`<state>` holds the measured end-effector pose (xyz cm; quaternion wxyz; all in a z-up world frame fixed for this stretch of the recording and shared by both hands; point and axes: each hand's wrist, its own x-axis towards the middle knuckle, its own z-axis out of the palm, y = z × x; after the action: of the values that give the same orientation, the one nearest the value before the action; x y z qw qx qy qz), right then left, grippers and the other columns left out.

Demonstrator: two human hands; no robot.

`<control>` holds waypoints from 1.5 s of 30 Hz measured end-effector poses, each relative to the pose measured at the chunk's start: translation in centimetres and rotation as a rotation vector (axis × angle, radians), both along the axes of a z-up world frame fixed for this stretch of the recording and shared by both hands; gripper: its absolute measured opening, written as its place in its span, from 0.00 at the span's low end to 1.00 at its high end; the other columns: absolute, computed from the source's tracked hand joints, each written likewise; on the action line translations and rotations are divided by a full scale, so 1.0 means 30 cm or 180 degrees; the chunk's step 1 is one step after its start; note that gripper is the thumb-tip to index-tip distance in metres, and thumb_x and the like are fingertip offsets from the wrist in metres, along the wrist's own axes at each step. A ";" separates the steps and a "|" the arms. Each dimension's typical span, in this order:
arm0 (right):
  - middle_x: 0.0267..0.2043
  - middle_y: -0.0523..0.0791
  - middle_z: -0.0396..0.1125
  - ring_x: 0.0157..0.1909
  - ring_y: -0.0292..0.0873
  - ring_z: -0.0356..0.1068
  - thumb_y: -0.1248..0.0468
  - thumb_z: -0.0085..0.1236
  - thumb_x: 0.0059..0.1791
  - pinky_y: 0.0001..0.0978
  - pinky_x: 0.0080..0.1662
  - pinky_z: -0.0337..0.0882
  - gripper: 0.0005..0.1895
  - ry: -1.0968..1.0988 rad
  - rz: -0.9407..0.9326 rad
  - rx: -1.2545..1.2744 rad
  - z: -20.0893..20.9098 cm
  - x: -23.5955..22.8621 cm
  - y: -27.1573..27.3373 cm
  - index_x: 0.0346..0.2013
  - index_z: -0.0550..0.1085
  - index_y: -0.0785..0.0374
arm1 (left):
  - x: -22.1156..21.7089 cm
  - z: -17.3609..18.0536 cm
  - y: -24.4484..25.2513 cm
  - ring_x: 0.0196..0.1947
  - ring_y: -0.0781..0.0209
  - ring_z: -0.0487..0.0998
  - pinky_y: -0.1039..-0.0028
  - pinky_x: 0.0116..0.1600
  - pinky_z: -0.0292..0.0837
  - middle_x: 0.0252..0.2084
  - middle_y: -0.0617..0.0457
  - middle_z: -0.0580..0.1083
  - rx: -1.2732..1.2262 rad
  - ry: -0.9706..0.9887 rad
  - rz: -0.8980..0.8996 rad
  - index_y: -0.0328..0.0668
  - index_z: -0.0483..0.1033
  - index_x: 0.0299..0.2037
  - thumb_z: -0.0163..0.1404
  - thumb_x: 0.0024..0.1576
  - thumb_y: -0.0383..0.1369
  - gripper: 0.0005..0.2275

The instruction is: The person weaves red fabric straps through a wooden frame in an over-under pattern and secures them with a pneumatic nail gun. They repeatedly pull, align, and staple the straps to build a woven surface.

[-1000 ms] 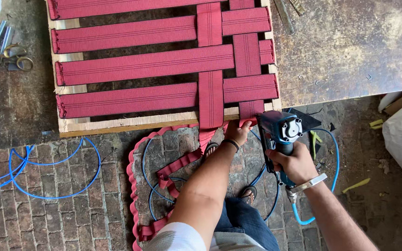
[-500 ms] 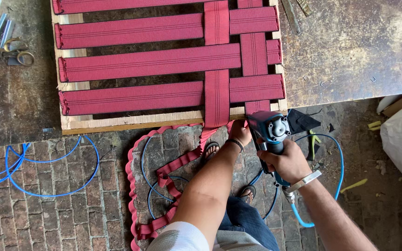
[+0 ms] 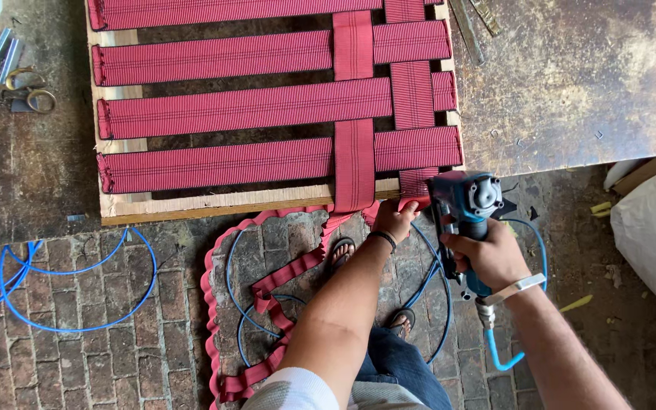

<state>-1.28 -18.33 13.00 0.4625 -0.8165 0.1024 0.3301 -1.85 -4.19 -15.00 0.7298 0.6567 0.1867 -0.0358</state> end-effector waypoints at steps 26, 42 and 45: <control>0.52 0.52 0.71 0.52 0.56 0.72 0.63 0.64 0.44 0.44 0.52 0.73 0.27 -0.4559 0.1056 -0.0857 -0.096 0.343 0.423 0.59 0.72 0.53 | -0.028 0.714 0.481 0.41 0.40 0.79 0.57 0.45 0.75 0.41 0.37 0.78 0.3164 -0.0092 0.0880 0.30 0.72 0.51 0.64 0.50 0.38 0.24; 0.39 0.51 0.77 0.34 0.44 0.77 0.60 0.59 0.51 0.33 0.39 0.77 0.18 0.0631 -0.1013 0.2096 -0.146 0.170 0.446 0.47 0.76 0.75 | 0.329 0.644 0.611 0.51 0.41 0.81 0.56 0.60 0.73 0.51 0.32 0.77 -0.3094 0.0841 -0.0321 0.19 0.65 0.58 0.44 0.64 0.46 0.28; 0.38 0.49 0.78 0.33 0.42 0.76 0.59 0.58 0.51 0.32 0.39 0.77 0.17 0.0411 -0.0719 0.1543 -0.142 0.106 0.435 0.46 0.77 0.71 | 0.395 0.642 0.599 0.52 0.36 0.79 0.49 0.62 0.72 0.50 0.27 0.76 -0.3682 0.0883 -0.0172 0.12 0.60 0.59 0.43 0.61 0.45 0.31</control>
<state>1.92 -5.30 8.73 0.6708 -0.6427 0.1401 0.3426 10.00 13.78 4.25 0.9367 0.1461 0.2137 -0.2358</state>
